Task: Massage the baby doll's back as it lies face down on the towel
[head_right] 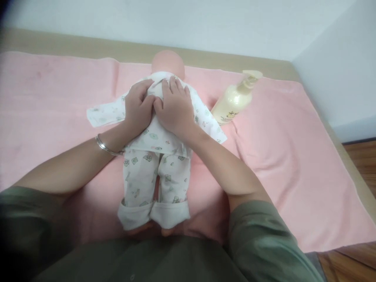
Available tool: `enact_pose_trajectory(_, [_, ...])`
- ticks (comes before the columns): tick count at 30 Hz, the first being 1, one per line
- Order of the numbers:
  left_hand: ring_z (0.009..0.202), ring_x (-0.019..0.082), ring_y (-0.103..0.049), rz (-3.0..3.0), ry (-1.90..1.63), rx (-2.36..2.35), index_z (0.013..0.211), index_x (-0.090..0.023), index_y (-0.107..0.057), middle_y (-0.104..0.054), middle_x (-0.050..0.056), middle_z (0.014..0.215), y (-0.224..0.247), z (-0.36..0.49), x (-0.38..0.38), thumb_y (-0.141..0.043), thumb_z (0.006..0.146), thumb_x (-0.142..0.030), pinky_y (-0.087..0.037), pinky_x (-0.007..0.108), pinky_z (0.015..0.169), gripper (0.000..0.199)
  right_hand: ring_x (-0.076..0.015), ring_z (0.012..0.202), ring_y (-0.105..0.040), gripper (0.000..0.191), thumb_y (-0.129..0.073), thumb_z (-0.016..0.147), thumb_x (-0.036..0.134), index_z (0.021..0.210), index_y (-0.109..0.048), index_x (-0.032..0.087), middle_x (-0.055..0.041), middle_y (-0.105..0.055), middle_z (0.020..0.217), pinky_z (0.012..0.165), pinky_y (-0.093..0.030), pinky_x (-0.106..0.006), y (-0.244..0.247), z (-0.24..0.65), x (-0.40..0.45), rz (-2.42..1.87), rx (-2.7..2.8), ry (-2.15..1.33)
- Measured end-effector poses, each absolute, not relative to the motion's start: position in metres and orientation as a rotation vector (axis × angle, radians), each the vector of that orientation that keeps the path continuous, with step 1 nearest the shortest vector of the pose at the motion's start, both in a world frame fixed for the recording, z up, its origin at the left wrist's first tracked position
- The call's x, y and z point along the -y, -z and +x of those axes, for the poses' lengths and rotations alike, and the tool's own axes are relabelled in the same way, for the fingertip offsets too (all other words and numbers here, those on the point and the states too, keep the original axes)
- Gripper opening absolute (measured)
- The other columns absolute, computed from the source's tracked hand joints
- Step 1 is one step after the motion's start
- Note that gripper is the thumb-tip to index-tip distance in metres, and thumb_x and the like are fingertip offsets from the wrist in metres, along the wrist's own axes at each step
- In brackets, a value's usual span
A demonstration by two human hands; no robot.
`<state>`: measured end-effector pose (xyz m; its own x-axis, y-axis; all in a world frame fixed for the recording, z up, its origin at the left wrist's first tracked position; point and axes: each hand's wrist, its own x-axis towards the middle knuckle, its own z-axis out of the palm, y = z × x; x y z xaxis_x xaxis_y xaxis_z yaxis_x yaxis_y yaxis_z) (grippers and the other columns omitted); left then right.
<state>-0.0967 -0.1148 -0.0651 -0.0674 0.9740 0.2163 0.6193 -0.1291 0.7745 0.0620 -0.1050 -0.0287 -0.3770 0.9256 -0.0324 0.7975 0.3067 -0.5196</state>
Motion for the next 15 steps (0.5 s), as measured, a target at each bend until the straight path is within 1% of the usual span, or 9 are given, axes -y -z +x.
enact_pose_trajectory(5, [0.139, 0.031, -0.061, 1.843, -1.116, -1.714, 0.126, -0.03, -0.069, -0.072, 0.003, 0.14, 0.065, -0.097, 0.116, -0.061, 0.091, -0.026, -0.044, 0.047, 0.128, 0.036, -0.0325, 0.168, -0.022, 0.064, -0.041, 0.105, 0.023, 0.166, -0.036, 0.006, -0.0151, -0.028, 0.178, 0.14, -0.018, -0.057, 0.019, 0.061, 0.112, -1.628, 2.315, -0.638])
enact_pose_trajectory(7, [0.138, 0.031, -0.061, 1.864, -1.135, -1.704, 0.125, -0.03, -0.07, -0.073, 0.002, 0.138, 0.066, -0.097, 0.116, -0.062, 0.09, -0.026, -0.046, 0.047, 0.127, 0.037, -0.0323, 0.169, -0.018, 0.062, -0.042, 0.105, 0.022, 0.166, -0.038, 0.009, -0.0124, -0.026, 0.179, 0.141, -0.017, -0.056, 0.016, 0.062, 0.118, -1.613, 2.324, -0.541])
enact_pose_trajectory(9, [0.14, 0.032, -0.06, 1.872, -1.136, -1.69, 0.126, -0.031, -0.069, -0.072, 0.002, 0.139, 0.066, -0.098, 0.116, -0.063, 0.09, -0.028, -0.045, 0.048, 0.128, 0.037, -0.0308, 0.17, -0.012, 0.063, -0.041, 0.104, 0.019, 0.167, -0.038, 0.014, -0.0083, -0.022, 0.18, 0.142, -0.013, -0.055, 0.013, 0.064, 0.124, -1.565, 2.314, -0.395])
enact_pose_trajectory(10, [0.141, 0.032, -0.059, 1.872, -1.129, -1.685, 0.126, -0.031, -0.069, -0.072, 0.002, 0.14, 0.066, -0.098, 0.116, -0.064, 0.09, -0.028, -0.044, 0.049, 0.128, 0.037, -0.0307, 0.171, -0.009, 0.064, -0.041, 0.103, 0.018, 0.167, -0.037, 0.015, -0.0083, -0.02, 0.181, 0.142, -0.012, -0.055, 0.012, 0.064, 0.126, -1.535, 2.297, -0.324])
enact_pose_trajectory(12, [0.143, 0.033, -0.058, 1.867, -1.114, -1.681, 0.126, -0.031, -0.069, -0.071, 0.003, 0.141, 0.066, -0.099, 0.116, -0.064, 0.091, -0.03, -0.043, 0.05, 0.13, 0.035, -0.0331, 0.171, -0.006, 0.067, -0.04, 0.102, 0.014, 0.169, -0.032, 0.013, -0.0126, -0.014, 0.182, 0.141, -0.014, -0.059, 0.013, 0.064, 0.125, -1.533, 2.263, -0.269])
enact_pose_trajectory(13, [0.144, 0.033, -0.058, 1.864, -1.111, -1.683, 0.125, -0.032, -0.069, -0.071, 0.003, 0.141, 0.066, -0.099, 0.115, -0.064, 0.091, -0.03, -0.043, 0.05, 0.13, 0.034, -0.035, 0.17, -0.007, 0.068, -0.04, 0.102, 0.014, 0.169, -0.031, 0.011, -0.0157, -0.014, 0.181, 0.139, -0.017, -0.062, 0.015, 0.063, 0.123, -1.554, 2.269, -0.317])
enact_pose_trajectory(14, [0.144, 0.033, -0.058, 1.866, -1.116, -1.686, 0.123, -0.032, -0.069, -0.071, 0.002, 0.14, 0.066, -0.099, 0.115, -0.065, 0.091, -0.03, -0.043, 0.05, 0.13, 0.033, -0.0367, 0.17, -0.01, 0.067, -0.04, 0.102, 0.014, 0.168, -0.031, 0.01, -0.0178, -0.016, 0.18, 0.137, -0.02, -0.065, 0.018, 0.062, 0.12, -1.575, 2.288, -0.4])
enact_pose_trajectory(15, [0.143, 0.033, -0.059, 1.872, -1.125, -1.689, 0.123, -0.032, -0.069, -0.072, 0.003, 0.139, 0.066, -0.098, 0.115, -0.065, 0.091, -0.03, -0.044, 0.05, 0.129, 0.032, -0.0375, 0.169, -0.015, 0.065, -0.04, 0.103, 0.015, 0.168, -0.033, 0.01, -0.0178, -0.02, 0.179, 0.136, -0.022, -0.067, 0.02, 0.062, 0.117, -1.588, 2.307, -0.492])
